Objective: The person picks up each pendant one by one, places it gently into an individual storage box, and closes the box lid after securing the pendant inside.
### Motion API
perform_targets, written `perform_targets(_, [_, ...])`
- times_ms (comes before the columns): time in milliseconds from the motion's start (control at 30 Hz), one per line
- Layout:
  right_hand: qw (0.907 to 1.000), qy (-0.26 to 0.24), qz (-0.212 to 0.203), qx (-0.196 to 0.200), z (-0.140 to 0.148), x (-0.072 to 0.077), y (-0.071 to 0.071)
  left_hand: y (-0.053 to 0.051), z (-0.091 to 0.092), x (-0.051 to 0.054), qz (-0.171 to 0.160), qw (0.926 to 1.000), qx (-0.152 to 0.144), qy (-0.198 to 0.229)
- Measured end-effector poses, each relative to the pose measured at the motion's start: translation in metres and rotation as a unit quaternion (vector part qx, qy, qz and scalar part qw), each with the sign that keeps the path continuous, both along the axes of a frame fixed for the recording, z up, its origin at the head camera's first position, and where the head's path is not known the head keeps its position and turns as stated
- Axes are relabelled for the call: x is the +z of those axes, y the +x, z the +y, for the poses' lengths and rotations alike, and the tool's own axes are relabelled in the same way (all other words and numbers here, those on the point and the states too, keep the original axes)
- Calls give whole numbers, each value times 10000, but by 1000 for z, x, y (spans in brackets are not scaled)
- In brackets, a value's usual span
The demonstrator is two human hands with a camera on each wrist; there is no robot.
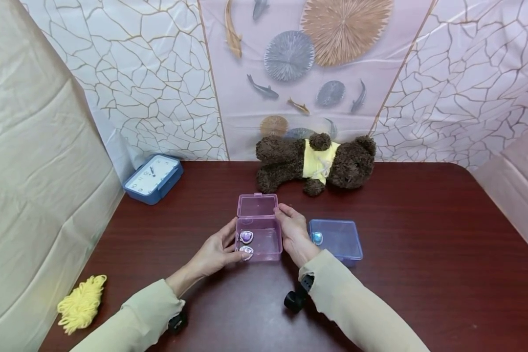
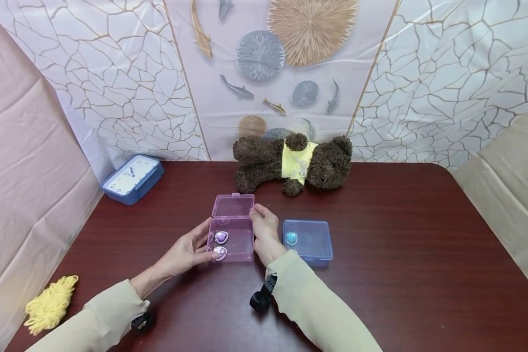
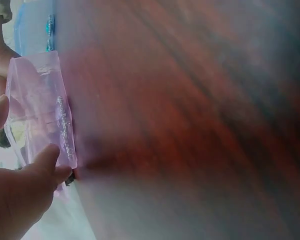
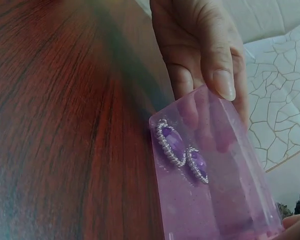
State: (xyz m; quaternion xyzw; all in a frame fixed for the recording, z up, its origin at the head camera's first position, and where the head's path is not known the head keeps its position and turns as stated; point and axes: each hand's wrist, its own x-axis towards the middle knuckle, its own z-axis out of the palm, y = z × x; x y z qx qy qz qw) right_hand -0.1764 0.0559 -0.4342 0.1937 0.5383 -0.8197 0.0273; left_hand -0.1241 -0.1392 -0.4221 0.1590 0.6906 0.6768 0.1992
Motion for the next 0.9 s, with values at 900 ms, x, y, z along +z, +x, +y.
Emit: perform_targets(900, [9957,61,464,799,11,32,49,4,3,5,34,9980,427,-470])
